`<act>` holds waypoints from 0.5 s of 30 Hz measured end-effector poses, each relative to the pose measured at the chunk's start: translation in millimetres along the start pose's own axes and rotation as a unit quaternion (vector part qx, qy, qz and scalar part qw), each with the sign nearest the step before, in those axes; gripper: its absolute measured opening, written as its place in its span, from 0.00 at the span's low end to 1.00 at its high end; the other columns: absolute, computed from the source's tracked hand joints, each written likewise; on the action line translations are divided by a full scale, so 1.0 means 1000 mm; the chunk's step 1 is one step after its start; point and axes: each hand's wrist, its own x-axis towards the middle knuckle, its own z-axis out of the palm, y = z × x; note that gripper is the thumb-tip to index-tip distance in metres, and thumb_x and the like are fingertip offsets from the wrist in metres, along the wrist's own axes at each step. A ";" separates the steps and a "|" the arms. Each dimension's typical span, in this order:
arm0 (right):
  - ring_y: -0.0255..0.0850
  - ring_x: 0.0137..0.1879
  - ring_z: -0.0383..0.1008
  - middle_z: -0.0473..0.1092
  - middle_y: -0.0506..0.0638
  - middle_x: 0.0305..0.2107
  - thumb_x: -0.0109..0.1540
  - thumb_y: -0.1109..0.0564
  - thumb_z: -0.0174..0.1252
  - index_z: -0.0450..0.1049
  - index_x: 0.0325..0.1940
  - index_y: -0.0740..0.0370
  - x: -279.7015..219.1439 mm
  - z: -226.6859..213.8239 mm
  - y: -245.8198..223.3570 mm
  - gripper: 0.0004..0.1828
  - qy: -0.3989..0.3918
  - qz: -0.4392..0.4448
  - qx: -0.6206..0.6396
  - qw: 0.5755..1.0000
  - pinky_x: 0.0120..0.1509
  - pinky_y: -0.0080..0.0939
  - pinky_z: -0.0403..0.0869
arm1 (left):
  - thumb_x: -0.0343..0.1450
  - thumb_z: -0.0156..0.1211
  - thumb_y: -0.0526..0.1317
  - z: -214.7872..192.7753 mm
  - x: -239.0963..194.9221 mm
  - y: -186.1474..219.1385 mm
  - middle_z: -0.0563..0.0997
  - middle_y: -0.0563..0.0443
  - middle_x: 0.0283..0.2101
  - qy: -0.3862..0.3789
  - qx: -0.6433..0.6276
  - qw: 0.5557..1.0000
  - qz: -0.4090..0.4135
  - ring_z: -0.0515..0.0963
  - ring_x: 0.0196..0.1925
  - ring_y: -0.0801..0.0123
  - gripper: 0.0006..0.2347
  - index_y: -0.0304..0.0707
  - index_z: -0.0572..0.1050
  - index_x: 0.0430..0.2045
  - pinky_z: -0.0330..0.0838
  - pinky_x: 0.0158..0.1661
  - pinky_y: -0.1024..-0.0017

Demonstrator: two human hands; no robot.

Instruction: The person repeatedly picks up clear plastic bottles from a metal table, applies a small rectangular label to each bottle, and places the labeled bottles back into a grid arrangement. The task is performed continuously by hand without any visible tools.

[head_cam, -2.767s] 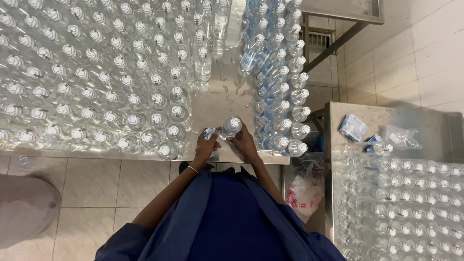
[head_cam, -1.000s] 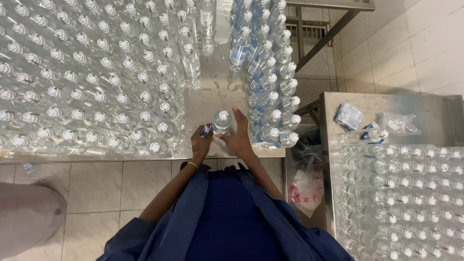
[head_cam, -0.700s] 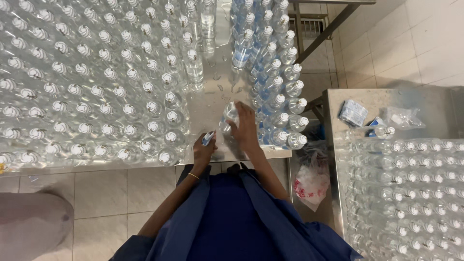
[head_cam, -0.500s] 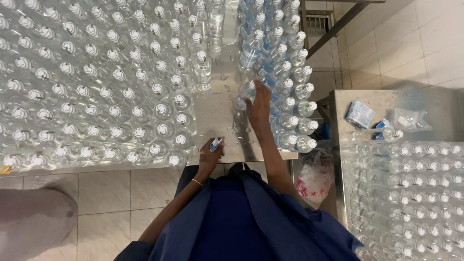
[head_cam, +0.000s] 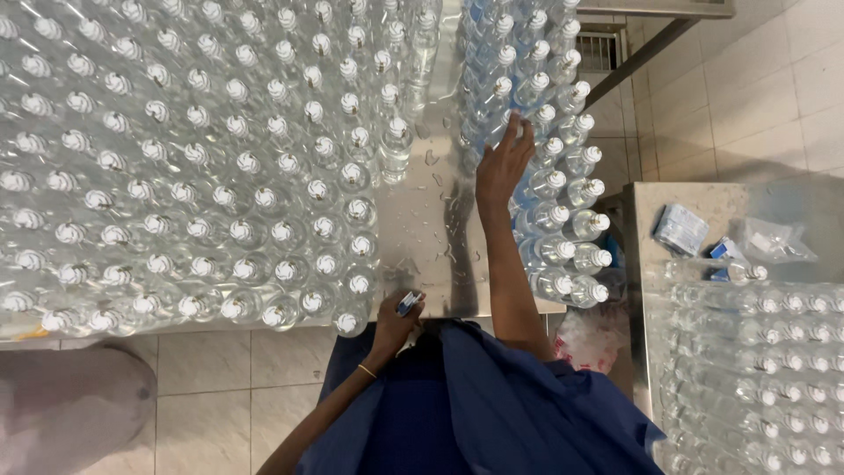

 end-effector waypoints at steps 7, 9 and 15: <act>0.66 0.82 0.55 0.54 0.68 0.76 0.77 0.61 0.51 0.52 0.86 0.60 -0.002 0.051 -0.031 0.32 -0.192 -0.058 0.133 0.971 0.83 0.64 0.64 | 0.74 0.69 0.37 0.001 -0.012 -0.010 0.83 0.41 0.21 -0.038 -0.045 0.998 -0.017 0.84 0.22 0.64 0.09 0.37 0.89 0.44 0.79 0.29 0.69; 0.70 0.84 0.53 0.53 0.67 0.79 0.79 0.56 0.49 0.48 0.88 0.58 0.011 0.091 -0.013 0.34 -0.233 -0.057 0.177 0.955 0.83 0.71 0.62 | 0.74 0.68 0.37 0.002 -0.009 -0.008 0.83 0.42 0.20 -0.046 -0.046 0.998 -0.010 0.83 0.21 0.64 0.09 0.36 0.89 0.45 0.79 0.29 0.68; 0.59 0.88 0.45 0.43 0.63 0.83 0.74 0.63 0.51 0.45 0.87 0.65 0.027 0.118 0.004 0.38 -0.247 0.042 0.201 0.947 0.86 0.59 0.61 | 0.74 0.70 0.43 -0.003 -0.013 -0.007 0.82 0.51 0.23 -0.034 -0.081 0.992 0.090 0.82 0.19 0.74 0.08 0.36 0.86 0.34 0.76 0.21 0.75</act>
